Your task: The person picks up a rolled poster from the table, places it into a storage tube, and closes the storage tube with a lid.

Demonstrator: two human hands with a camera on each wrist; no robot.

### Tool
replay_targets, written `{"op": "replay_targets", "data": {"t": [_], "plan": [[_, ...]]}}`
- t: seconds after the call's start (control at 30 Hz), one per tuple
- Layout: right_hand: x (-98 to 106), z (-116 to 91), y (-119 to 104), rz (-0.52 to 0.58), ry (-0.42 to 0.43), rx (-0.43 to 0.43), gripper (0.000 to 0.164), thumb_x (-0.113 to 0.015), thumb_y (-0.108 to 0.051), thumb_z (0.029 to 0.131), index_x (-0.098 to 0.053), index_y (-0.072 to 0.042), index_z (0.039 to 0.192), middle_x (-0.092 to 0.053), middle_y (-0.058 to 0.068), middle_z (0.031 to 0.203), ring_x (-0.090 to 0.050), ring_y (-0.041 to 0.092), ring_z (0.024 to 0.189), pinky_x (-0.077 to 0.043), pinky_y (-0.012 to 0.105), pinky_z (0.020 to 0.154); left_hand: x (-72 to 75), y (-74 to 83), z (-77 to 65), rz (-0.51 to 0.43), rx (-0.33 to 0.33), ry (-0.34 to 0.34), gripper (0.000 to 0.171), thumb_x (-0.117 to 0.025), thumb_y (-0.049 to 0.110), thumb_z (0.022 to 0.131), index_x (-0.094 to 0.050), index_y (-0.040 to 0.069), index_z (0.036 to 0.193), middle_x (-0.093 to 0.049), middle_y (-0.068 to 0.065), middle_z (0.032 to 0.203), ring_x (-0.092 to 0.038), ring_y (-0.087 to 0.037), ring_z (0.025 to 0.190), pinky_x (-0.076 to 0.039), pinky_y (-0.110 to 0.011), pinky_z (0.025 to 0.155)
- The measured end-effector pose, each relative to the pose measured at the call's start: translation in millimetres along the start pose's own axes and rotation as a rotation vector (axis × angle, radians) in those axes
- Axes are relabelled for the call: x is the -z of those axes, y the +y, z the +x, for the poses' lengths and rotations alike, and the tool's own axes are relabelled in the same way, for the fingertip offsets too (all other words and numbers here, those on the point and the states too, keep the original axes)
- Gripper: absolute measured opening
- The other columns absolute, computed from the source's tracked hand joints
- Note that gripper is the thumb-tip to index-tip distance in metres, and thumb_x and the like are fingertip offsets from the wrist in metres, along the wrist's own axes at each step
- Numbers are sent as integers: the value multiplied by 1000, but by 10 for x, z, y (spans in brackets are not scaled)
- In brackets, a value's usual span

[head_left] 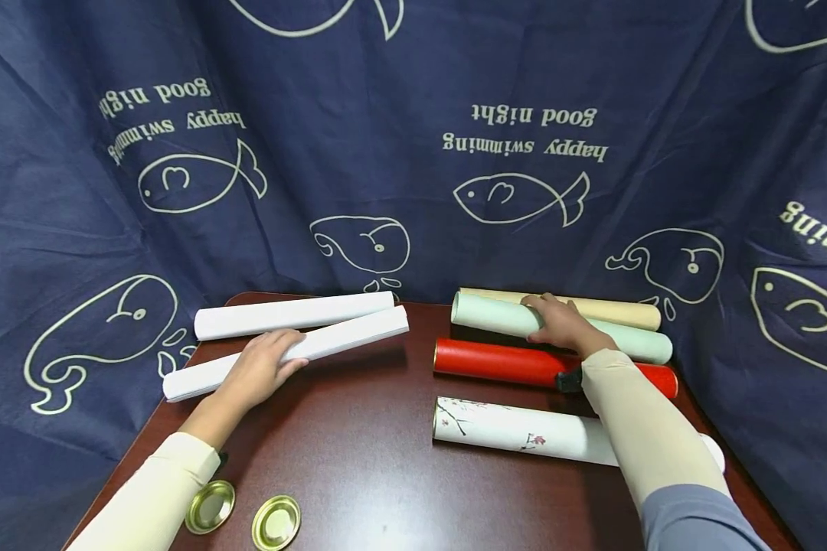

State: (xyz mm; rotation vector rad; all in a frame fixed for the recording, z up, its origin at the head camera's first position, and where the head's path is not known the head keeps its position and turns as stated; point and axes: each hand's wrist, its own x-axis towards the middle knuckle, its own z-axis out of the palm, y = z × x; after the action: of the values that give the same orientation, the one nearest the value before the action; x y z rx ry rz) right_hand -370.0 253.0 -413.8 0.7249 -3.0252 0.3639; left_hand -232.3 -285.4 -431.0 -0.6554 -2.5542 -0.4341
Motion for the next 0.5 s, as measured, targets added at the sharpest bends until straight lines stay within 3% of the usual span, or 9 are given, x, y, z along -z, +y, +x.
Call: {"op": "replay_targets", "data": {"t": [0.1, 0.23, 0.5], "plan": [[96, -9, -13, -8, 72, 37, 74, -81, -28, 67, -45, -15, 130, -50, 20, 112, -48, 36, 102, -25, 62, 93, 33, 41, 4, -10, 6, 5, 39, -70, 28, 82, -58, 10, 115, -57, -6, 115, -54, -29, 106, -38, -48, 91], [267, -99, -86, -55, 163, 72, 75, -82, -30, 65, -47, -19, 130, -49, 15, 106, -48, 30, 93, -38, 49, 81, 34, 81, 4, -6, -9, -5, 37, -69, 27, 83, -59, 11, 115, -57, -6, 113, -54, -29, 104, -39, -49, 90], [677, -514, -428, -165, 239, 100, 76, -81, -40, 61, -49, -24, 128, -48, 5, 96, -47, 21, 80, -41, 37, 66, 36, 151, 35, -2, -39, -13, 33, -68, 26, 83, -60, 12, 112, -58, -6, 111, -56, -29, 101, -41, -49, 87]]}}
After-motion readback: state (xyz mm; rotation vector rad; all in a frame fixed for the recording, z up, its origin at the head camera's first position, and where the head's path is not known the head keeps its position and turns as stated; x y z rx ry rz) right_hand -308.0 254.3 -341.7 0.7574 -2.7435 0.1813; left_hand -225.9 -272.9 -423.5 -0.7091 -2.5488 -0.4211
